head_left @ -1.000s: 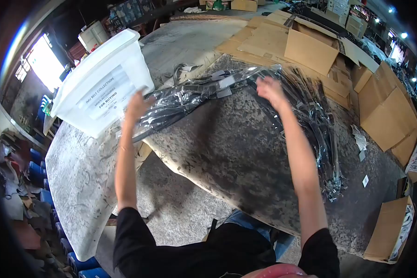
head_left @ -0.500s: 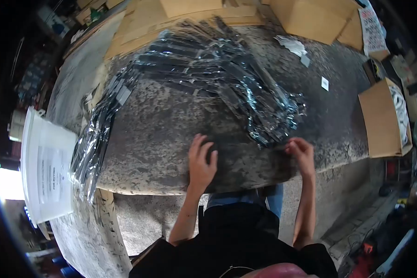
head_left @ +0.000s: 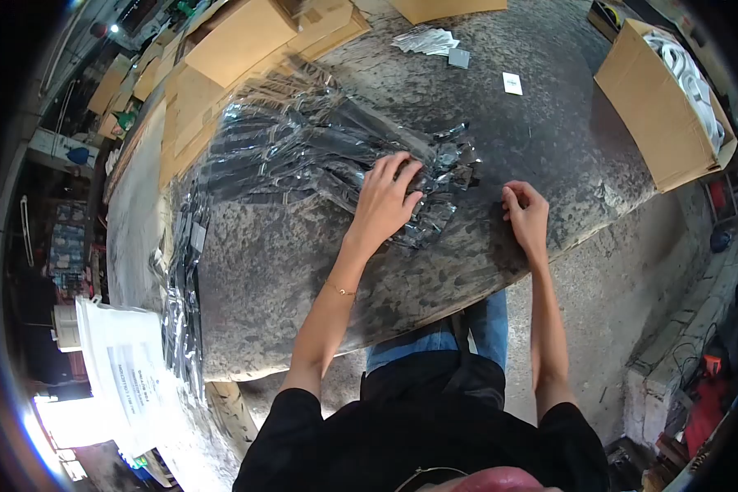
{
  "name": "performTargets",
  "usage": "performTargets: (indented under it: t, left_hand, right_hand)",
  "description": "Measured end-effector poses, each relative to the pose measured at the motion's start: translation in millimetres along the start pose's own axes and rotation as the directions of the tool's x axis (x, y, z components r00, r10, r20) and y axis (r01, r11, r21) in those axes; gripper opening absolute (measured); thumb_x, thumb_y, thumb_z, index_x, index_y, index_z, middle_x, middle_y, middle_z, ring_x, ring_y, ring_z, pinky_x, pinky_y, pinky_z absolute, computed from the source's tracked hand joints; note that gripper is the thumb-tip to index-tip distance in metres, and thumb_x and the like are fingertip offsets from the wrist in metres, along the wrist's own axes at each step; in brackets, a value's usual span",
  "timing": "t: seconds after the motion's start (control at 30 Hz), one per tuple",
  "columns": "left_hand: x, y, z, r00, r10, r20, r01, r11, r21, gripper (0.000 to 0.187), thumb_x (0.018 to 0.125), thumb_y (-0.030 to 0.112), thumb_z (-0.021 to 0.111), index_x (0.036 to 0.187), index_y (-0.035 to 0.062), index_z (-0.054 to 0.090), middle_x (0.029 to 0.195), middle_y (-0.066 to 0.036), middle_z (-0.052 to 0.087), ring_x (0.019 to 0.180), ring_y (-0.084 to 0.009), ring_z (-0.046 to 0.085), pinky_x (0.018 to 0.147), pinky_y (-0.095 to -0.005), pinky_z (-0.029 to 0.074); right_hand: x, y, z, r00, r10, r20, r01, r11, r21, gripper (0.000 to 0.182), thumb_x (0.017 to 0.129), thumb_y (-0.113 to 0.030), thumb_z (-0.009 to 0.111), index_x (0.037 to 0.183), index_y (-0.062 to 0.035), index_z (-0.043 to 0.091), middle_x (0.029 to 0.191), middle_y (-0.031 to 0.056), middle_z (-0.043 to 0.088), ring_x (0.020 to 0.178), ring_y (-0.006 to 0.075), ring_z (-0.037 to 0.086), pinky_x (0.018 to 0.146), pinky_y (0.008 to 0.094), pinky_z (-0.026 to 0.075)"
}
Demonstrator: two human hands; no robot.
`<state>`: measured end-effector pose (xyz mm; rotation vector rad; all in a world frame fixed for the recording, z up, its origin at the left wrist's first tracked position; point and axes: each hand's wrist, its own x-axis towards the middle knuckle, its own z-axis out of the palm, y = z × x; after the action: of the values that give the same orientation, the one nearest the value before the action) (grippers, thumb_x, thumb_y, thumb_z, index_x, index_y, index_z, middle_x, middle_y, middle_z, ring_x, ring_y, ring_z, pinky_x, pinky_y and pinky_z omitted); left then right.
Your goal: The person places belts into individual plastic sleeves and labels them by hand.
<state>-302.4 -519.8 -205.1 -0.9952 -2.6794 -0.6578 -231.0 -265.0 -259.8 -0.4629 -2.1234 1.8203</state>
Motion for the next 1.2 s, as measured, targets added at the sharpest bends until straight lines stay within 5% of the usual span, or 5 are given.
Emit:
performTargets:
  t: [0.1, 0.37, 0.83, 0.97, 1.2]
  left_hand:
    - [-3, -6, -5, 0.995, -0.098, 0.008, 0.098, 0.995, -0.037, 0.051, 0.075, 0.017, 0.071, 0.121, 0.0045, 0.052, 0.129, -0.012, 0.048, 0.122, -0.0331, 0.042, 0.098, -0.0436, 0.037]
    - [16, -39, -25, 0.992, -0.022, 0.124, 0.016, 0.999, 0.05, 0.043, 0.077, 0.011, 0.063, 0.118, 0.0059, 0.056, 0.126, -0.013, 0.052, 0.118, -0.0315, 0.047, 0.102, -0.0424, 0.035]
    - [-75, 59, -42, 0.982, 0.174, -0.076, -0.182, 0.977, -0.112, 0.025, 0.071, 0.008, 0.07, 0.095, 0.0045, 0.063, 0.095, -0.009, 0.061, 0.093, -0.0288, 0.057, 0.087, -0.0396, 0.044]
    - [-90, 106, -36, 0.979, -0.113, -0.171, 0.035, 0.913, -0.405, 0.033, 0.071, -0.001, 0.072, 0.102, 0.0022, 0.061, 0.092, -0.01, 0.062, 0.082, -0.024, 0.061, 0.07, -0.0317, 0.051]
    - [-80, 130, -29, 0.915, -0.386, 0.12, 0.334, 0.553, -0.764, 0.052, 0.07, 0.0, 0.077, 0.116, 0.0051, 0.053, 0.103, -0.005, 0.064, 0.095, -0.0127, 0.061, 0.079, -0.0266, 0.049]
  right_hand:
    - [41, 13, -12, 0.904, -0.416, -0.096, 0.36, 0.863, -0.354, 0.011, 0.086, -0.008, 0.062, 0.09, 0.0017, 0.066, 0.082, 0.0138, 0.067, 0.068, 0.0174, 0.063, 0.061, 0.0317, 0.05]
    - [109, 33, -14, 0.847, -0.514, -0.136, 0.159, 0.489, -0.857, 0.025, 0.085, -0.027, 0.062, 0.103, -0.0098, 0.066, 0.116, 0.0129, 0.056, 0.109, 0.0319, 0.047, 0.089, 0.0422, 0.041]
    - [61, 10, -20, 0.787, -0.536, -0.306, 0.355, 0.798, -0.487, 0.011, 0.086, -0.011, 0.063, 0.094, -0.004, 0.066, 0.097, 0.0098, 0.062, 0.096, 0.0267, 0.058, 0.084, 0.0341, 0.046]
    - [-63, -29, -2, 0.956, -0.231, 0.181, 0.146, 0.91, 0.389, 0.018, 0.087, -0.01, 0.064, 0.102, -0.0002, 0.063, 0.089, 0.0022, 0.061, 0.081, 0.0108, 0.057, 0.075, 0.0237, 0.047]
    - [-97, -68, -4, 0.983, -0.047, 0.177, -0.034, 0.903, 0.428, 0.014, 0.088, -0.003, 0.059, 0.102, 0.0012, 0.062, 0.083, 0.0024, 0.06, 0.073, 0.0099, 0.056, 0.065, 0.0229, 0.044]
